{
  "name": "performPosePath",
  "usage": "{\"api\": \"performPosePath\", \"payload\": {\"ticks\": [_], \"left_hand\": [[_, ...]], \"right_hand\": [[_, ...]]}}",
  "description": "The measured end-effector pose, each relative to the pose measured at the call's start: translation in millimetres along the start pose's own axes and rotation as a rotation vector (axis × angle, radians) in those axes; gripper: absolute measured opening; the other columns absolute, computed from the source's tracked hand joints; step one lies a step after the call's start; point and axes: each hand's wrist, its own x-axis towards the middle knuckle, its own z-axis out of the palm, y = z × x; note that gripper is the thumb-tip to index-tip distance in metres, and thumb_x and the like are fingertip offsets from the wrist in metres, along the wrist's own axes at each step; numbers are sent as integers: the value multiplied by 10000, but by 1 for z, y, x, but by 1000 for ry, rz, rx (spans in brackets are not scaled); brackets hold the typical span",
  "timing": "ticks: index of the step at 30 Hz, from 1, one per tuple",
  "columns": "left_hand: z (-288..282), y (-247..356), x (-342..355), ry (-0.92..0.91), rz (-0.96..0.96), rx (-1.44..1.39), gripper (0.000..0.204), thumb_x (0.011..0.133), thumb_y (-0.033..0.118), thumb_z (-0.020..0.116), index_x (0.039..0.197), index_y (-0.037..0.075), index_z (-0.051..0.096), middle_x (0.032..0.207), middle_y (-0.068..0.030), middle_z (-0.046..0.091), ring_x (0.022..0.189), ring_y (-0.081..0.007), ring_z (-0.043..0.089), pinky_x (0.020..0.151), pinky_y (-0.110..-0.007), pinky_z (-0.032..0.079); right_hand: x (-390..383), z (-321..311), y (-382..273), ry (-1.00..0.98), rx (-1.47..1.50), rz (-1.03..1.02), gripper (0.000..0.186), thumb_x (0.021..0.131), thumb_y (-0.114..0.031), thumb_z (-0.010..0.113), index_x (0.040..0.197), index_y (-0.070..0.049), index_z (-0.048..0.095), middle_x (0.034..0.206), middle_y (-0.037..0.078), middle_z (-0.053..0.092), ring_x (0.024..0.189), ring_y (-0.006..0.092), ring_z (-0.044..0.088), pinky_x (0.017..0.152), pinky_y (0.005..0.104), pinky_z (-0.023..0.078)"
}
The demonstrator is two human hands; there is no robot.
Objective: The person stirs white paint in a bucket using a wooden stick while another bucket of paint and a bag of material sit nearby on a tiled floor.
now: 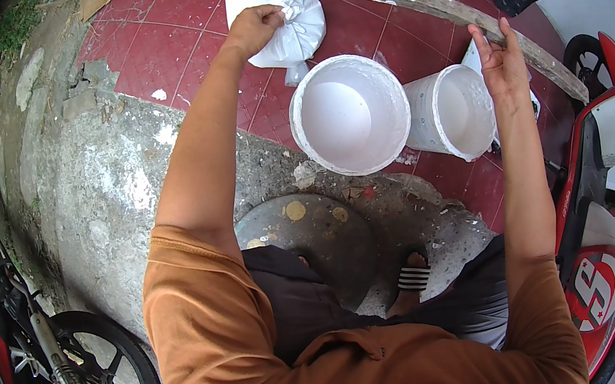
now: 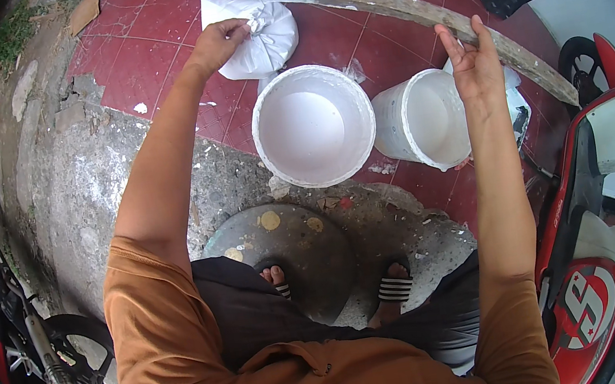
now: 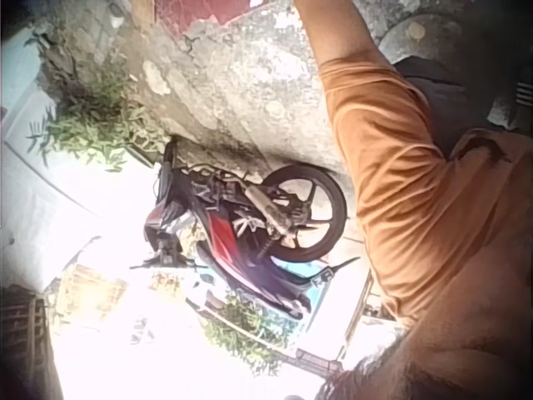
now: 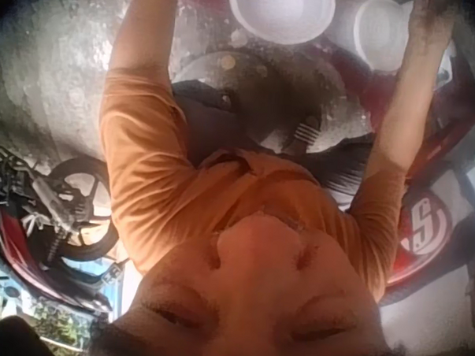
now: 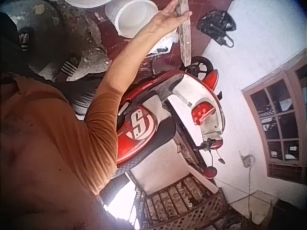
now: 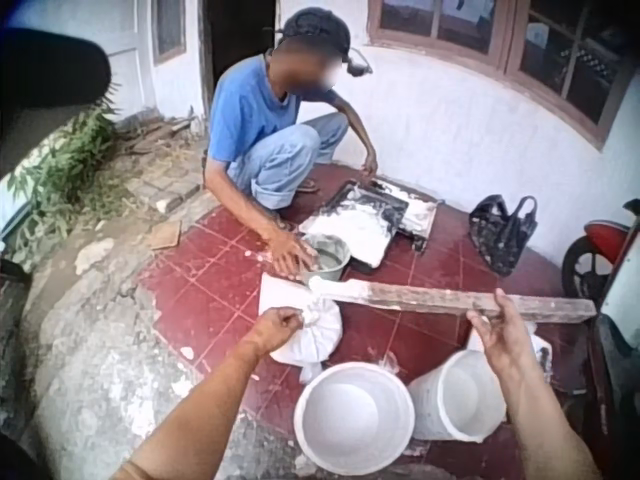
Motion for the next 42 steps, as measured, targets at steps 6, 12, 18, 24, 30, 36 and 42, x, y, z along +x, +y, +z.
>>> {"api": "performPosePath", "payload": {"ticks": [6, 12, 18, 24, 30, 36, 42], "left_hand": [[1, 0, -2, 1, -62, -148, 352, 983, 288, 692, 1224, 33, 727, 1005, -53, 750, 918, -121, 670, 893, -300, 530], [5, 6, -3, 8, -86, -170, 316, 977, 238, 685, 1201, 19, 723, 1004, -63, 750, 927, -135, 675, 888, -292, 527], [8, 2, 2, -21, -75, -177, 290, 993, 242, 642, 1179, 33, 719, 977, -39, 730, 902, -126, 649, 874, -285, 513], [7, -5, 5, -73, -82, -168, 341, 1029, 275, 606, 1264, 42, 688, 1001, -11, 712, 898, -102, 615, 887, -278, 504], [9, -6, 6, -63, -89, -206, 368, 1034, 300, 612, 1275, 33, 686, 1006, -10, 714, 897, -99, 614, 888, -273, 506], [9, -8, 8, -72, -103, -204, 365, 1038, 300, 603, 1275, 36, 686, 998, -7, 710, 878, -98, 604, 879, -275, 506], [8, -4, 6, -74, -103, -210, 358, 1039, 302, 597, 1263, 38, 686, 975, 0, 700, 862, -98, 597, 868, -271, 499]], "right_hand": [[-14, -12, -5, -5, -54, 6, 308, 994, -172, 673, 1126, 85, 565, 1136, 257, 658, 1009, 441, 721, 875, 383, 665], [-26, -19, 7, 7, -140, 46, 314, 973, -168, 708, 1115, 77, 572, 1108, 241, 662, 961, 437, 733, 835, 371, 672], [-24, -10, 22, -32, -120, 46, 316, 971, -179, 715, 1102, 70, 572, 1081, 236, 667, 957, 442, 734, 821, 374, 676], [-20, -7, 31, -20, -81, 49, 304, 963, -168, 726, 1083, 71, 581, 1074, 239, 668, 947, 446, 735, 810, 380, 679], [-17, -10, 33, -13, -67, 35, 317, 961, -168, 729, 1095, 78, 580, 1074, 224, 670, 946, 449, 732, 828, 396, 677], [-17, -5, 30, -50, -79, 9, 319, 974, -175, 713, 1092, 85, 570, 1098, 222, 661, 968, 445, 727, 842, 400, 673], [-24, 0, 26, -48, -104, -3, 334, 979, -180, 707, 1105, 88, 554, 1098, 229, 659, 972, 442, 727, 860, 402, 668]]}}
